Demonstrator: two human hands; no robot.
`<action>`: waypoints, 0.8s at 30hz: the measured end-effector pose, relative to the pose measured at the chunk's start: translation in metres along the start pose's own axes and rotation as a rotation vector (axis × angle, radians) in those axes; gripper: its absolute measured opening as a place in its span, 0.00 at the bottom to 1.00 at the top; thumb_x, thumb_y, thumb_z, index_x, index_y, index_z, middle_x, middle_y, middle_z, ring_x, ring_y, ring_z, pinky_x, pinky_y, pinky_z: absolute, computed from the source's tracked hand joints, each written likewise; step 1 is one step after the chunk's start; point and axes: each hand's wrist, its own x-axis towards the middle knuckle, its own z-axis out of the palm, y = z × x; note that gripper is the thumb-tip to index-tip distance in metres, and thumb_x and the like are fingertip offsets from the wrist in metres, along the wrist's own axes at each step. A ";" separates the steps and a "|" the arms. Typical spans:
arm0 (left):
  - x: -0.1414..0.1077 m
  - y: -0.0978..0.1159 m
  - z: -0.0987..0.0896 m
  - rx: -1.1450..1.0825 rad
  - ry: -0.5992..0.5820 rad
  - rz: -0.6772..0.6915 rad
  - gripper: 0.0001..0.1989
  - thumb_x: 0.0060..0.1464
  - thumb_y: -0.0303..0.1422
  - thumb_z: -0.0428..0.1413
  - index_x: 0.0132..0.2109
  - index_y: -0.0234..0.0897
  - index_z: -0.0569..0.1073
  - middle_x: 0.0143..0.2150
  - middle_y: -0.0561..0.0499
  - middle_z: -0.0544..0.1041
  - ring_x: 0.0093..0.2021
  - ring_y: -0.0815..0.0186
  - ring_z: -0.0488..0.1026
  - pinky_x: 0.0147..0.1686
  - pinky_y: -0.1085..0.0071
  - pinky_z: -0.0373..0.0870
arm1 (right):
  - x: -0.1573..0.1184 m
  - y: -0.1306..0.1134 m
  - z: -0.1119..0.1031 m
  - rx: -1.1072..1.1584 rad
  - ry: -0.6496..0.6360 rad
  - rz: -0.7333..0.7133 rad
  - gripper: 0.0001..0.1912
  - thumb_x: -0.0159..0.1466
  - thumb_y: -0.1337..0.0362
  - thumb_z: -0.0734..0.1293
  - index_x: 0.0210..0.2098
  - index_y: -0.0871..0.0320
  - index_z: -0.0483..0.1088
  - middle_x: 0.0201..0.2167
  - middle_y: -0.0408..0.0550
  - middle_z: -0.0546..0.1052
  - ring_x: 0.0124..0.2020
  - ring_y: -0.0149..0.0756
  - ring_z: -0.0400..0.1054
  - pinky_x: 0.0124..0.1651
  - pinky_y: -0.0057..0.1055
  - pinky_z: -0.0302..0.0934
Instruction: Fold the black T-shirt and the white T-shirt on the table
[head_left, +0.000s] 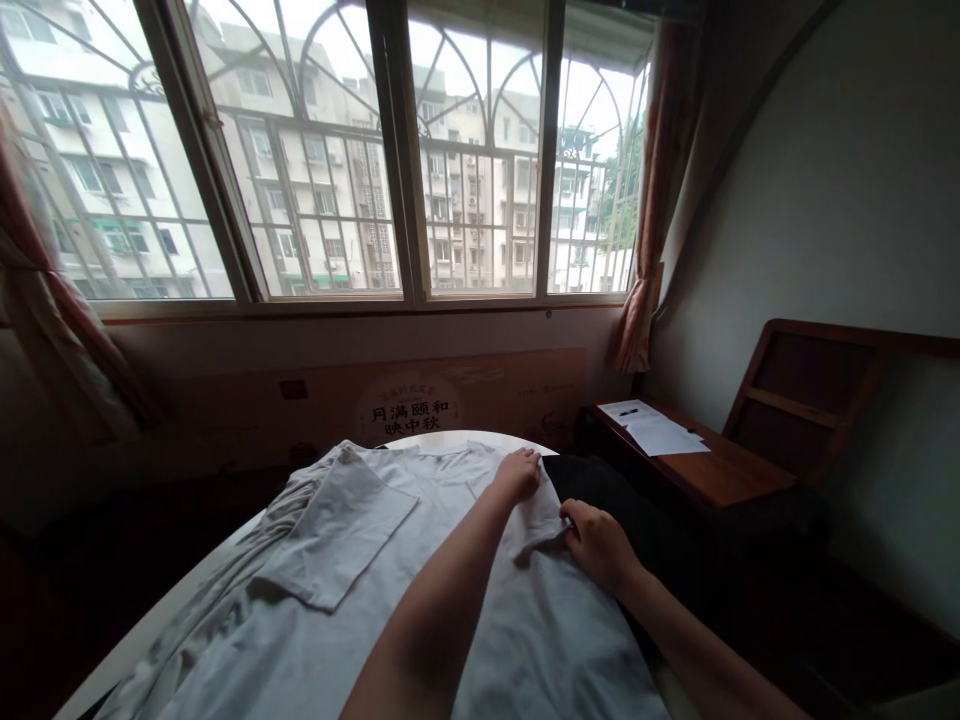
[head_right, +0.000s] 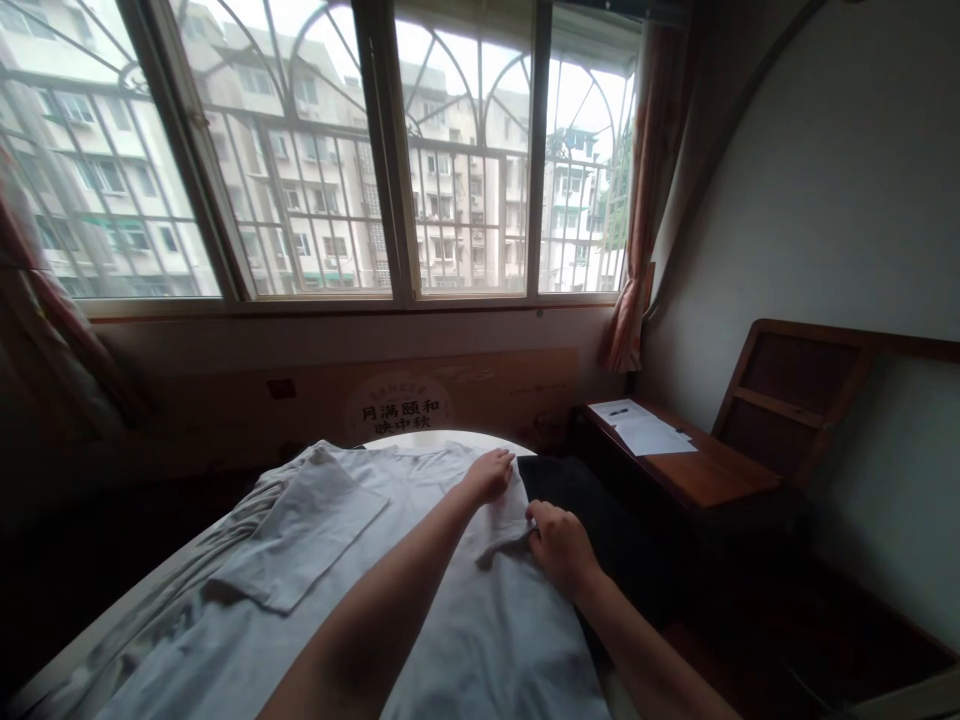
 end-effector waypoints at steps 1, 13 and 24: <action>0.007 -0.001 0.007 -0.003 -0.011 0.004 0.19 0.67 0.32 0.44 0.58 0.34 0.72 0.59 0.41 0.74 0.62 0.57 0.66 0.63 0.61 0.60 | -0.001 0.001 0.000 0.005 0.004 -0.001 0.12 0.61 0.71 0.61 0.40 0.54 0.72 0.40 0.48 0.79 0.42 0.39 0.73 0.45 0.30 0.59; 0.008 -0.005 0.049 -0.020 -0.011 -0.079 0.28 0.69 0.41 0.42 0.71 0.35 0.59 0.74 0.40 0.55 0.74 0.52 0.50 0.70 0.50 0.44 | -0.002 0.012 -0.005 -0.036 -0.101 -0.067 0.11 0.64 0.66 0.65 0.39 0.51 0.79 0.39 0.48 0.78 0.44 0.39 0.71 0.49 0.32 0.60; -0.086 0.034 -0.030 0.026 0.026 -0.148 0.33 0.66 0.43 0.46 0.73 0.34 0.53 0.76 0.36 0.45 0.75 0.47 0.43 0.70 0.47 0.45 | -0.055 0.021 -0.046 -0.059 -0.086 -0.294 0.25 0.65 0.65 0.63 0.61 0.50 0.71 0.49 0.51 0.76 0.49 0.43 0.71 0.52 0.38 0.65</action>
